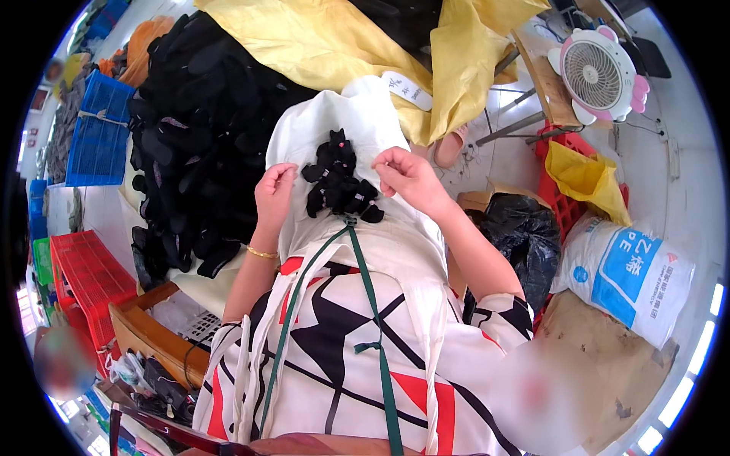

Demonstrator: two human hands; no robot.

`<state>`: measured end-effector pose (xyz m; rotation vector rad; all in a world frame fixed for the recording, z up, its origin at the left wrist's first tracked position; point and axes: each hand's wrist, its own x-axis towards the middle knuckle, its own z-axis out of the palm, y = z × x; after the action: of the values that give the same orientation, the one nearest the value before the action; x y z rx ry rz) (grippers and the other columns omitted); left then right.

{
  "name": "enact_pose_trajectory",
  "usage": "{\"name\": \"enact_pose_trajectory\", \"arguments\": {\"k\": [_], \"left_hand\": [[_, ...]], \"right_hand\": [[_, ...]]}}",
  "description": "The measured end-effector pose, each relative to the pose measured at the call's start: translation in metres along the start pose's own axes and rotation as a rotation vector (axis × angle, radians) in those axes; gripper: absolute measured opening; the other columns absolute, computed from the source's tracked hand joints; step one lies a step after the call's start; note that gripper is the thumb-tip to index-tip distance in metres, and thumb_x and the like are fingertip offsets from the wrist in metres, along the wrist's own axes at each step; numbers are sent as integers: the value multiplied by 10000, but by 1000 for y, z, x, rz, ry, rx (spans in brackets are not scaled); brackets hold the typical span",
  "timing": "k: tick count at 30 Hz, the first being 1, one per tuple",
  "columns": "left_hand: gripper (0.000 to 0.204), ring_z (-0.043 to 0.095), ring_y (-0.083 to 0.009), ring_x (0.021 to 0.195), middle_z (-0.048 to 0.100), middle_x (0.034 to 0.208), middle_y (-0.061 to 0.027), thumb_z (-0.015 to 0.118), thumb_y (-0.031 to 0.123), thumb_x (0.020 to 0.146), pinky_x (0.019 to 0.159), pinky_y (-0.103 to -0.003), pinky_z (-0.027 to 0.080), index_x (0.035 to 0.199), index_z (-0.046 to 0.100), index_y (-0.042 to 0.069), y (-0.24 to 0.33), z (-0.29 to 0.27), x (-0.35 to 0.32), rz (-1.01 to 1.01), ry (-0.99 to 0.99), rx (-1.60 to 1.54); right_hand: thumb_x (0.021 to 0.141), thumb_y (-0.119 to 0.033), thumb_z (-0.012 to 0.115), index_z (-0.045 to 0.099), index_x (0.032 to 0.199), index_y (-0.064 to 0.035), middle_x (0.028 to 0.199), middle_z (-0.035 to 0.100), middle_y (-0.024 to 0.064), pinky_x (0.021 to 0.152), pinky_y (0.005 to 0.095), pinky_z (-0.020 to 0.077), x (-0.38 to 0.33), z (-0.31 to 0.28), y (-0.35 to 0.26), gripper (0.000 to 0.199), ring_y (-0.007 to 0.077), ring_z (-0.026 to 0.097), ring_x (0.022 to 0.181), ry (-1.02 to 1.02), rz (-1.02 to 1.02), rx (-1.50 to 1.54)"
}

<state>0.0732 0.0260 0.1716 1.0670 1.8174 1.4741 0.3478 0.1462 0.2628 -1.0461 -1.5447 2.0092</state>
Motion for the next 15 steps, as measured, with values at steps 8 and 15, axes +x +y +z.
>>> {"name": "enact_pose_trajectory", "arguments": {"k": [8,15], "left_hand": [[133,650,-312,1037,713,1030,-111,680,99,865,922,-399,498,984,705,46,41,40,-6,459,-143,314],[251,573,-324,1202,664,1201,-125,644,186,898,1061,-466,393,1103,670,43,5,39,-7,488,-302,540]], "right_hand": [[914,-81,613,615,1032,-13,764,621,85,649,316,497,8,4,24,137,189,595,678,132,-276,-619],[888,-191,661,650,930,-21,868,684,142,716,384,522,-8,5,34,175,320,652,782,57,-62,-798]]}}
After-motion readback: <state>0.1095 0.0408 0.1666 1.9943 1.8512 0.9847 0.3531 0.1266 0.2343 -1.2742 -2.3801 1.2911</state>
